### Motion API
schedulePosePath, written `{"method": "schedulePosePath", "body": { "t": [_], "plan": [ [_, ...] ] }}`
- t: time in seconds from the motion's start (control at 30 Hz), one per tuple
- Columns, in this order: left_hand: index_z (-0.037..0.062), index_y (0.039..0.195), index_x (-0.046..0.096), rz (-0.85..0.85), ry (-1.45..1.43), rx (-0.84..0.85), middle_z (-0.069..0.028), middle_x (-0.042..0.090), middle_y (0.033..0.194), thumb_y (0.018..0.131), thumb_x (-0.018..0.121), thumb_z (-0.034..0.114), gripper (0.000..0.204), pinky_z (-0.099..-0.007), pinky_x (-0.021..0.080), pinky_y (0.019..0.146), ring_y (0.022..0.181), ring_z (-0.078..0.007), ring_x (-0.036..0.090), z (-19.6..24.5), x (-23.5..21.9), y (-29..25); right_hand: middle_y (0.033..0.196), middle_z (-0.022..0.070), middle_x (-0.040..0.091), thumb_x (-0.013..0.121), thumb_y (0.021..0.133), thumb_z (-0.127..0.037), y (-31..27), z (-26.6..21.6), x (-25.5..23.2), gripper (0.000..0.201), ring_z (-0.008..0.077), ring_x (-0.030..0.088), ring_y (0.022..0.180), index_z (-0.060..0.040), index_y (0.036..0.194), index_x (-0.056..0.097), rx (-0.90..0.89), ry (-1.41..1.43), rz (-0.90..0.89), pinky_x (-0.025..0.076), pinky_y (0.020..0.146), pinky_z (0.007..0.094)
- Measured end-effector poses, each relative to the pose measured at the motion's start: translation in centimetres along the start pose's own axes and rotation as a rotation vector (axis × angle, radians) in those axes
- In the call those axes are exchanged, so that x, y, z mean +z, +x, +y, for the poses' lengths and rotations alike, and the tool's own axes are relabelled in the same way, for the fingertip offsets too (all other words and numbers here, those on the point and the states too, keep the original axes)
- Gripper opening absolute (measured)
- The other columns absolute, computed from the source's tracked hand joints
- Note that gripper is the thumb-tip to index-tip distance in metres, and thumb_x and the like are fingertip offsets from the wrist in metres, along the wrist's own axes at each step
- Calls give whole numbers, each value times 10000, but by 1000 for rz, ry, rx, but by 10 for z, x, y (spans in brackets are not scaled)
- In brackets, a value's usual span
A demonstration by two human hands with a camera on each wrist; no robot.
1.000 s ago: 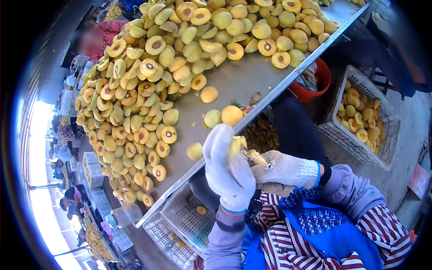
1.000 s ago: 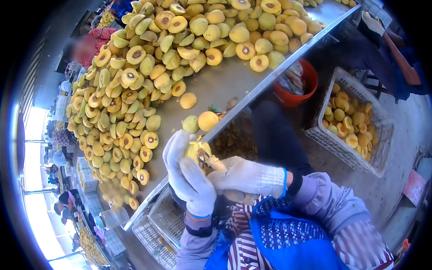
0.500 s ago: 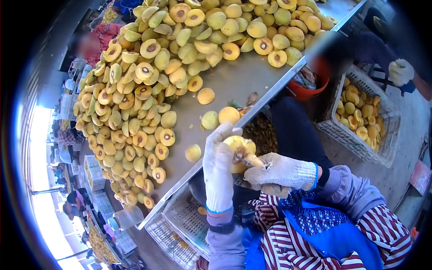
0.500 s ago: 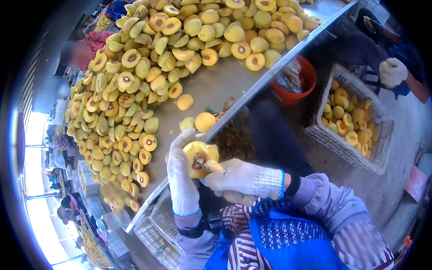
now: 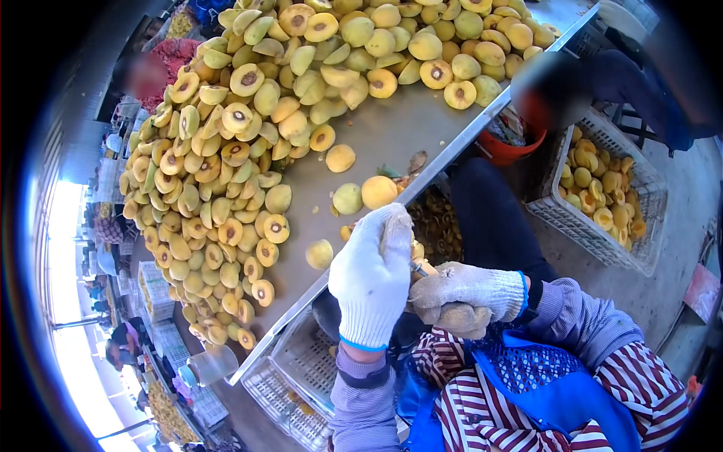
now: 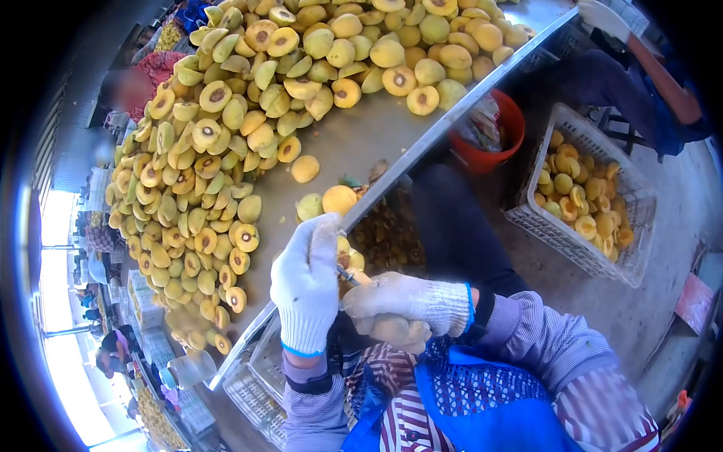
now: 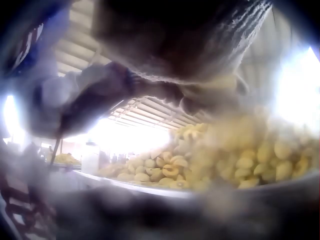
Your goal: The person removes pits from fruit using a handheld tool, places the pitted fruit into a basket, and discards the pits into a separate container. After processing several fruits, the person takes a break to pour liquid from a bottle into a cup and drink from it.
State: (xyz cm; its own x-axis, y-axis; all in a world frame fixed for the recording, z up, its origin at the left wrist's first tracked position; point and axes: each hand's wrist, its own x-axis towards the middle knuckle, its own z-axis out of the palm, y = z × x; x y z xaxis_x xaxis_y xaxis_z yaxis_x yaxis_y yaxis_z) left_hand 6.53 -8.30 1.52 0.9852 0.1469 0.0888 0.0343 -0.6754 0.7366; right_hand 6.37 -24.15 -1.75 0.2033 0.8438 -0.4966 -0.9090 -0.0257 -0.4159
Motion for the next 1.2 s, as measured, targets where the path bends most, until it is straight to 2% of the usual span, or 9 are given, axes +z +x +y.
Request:
{"method": "schedulePosePath", "body": {
  "t": [0.13,0.27,0.37,0.57,0.7,0.83,0.93,1.1,1.2],
  "plan": [
    [-9,1046,676,-364,-14,-152,-82,674,843,1007,513,285,338,-266,498,695,754,-113,623,-13,-8,16,485,-32,421,615,931,-406,6,9,-1,373,59,356,336,-71,779,546,0,79,-5,276,308,220],
    [-12,1269,561,-211,-769,-246,-94,625,1140,1001,497,243,374,-279,512,795,961,-153,604,-12,-3,-5,513,-36,454,629,915,-383,-10,-12,4,362,47,380,380,-51,772,606,-47,-29,100,293,342,216],
    [-18,1262,563,3,-798,-210,-130,619,1177,972,573,217,373,-308,500,889,1024,-185,610,-10,12,-21,519,-53,446,622,910,-358,-11,-10,2,330,37,372,393,-75,744,594,-30,-34,5,278,349,210],
    [-38,1192,605,185,-195,352,-166,657,1115,899,663,152,354,-356,511,891,1031,-241,628,-18,14,-17,496,-72,388,590,931,-337,-16,-8,2,327,40,312,337,-111,704,524,16,103,-175,236,308,211],
    [-45,1211,594,-168,-691,-258,-130,674,1071,938,606,126,323,-302,530,822,902,-181,658,-7,4,-8,633,-38,495,579,967,-339,-13,-1,-3,300,42,446,516,-103,783,564,-42,207,-244,351,434,194],
    [-52,1251,565,72,-393,477,-144,662,1127,954,615,247,425,-317,515,896,996,-190,635,-31,21,-8,475,-14,428,526,998,-330,-10,10,-8,332,92,392,325,-62,804,554,-31,288,-348,316,303,242],
    [-60,1268,552,-230,-812,57,-165,658,1149,960,601,315,488,-333,511,909,1016,-214,639,-33,13,-11,407,-3,383,504,1006,-338,-6,13,-7,368,113,382,286,-54,776,549,6,360,-330,301,278,257],
    [-54,1308,526,-215,-957,99,-188,635,1202,966,572,372,548,-340,521,896,1036,-227,642,-28,12,-20,420,-11,419,510,1013,-312,1,26,-12,349,110,414,297,-75,762,561,36,506,-506,301,270,248],
    [-39,1280,505,-170,-871,143,-234,621,1126,984,487,507,621,-383,567,782,888,-283,666,-24,14,-21,456,-11,453,530,1009,-274,-4,26,-4,316,98,404,298,-78,763,564,-28,390,-308,302,274,236]
  ]
}}
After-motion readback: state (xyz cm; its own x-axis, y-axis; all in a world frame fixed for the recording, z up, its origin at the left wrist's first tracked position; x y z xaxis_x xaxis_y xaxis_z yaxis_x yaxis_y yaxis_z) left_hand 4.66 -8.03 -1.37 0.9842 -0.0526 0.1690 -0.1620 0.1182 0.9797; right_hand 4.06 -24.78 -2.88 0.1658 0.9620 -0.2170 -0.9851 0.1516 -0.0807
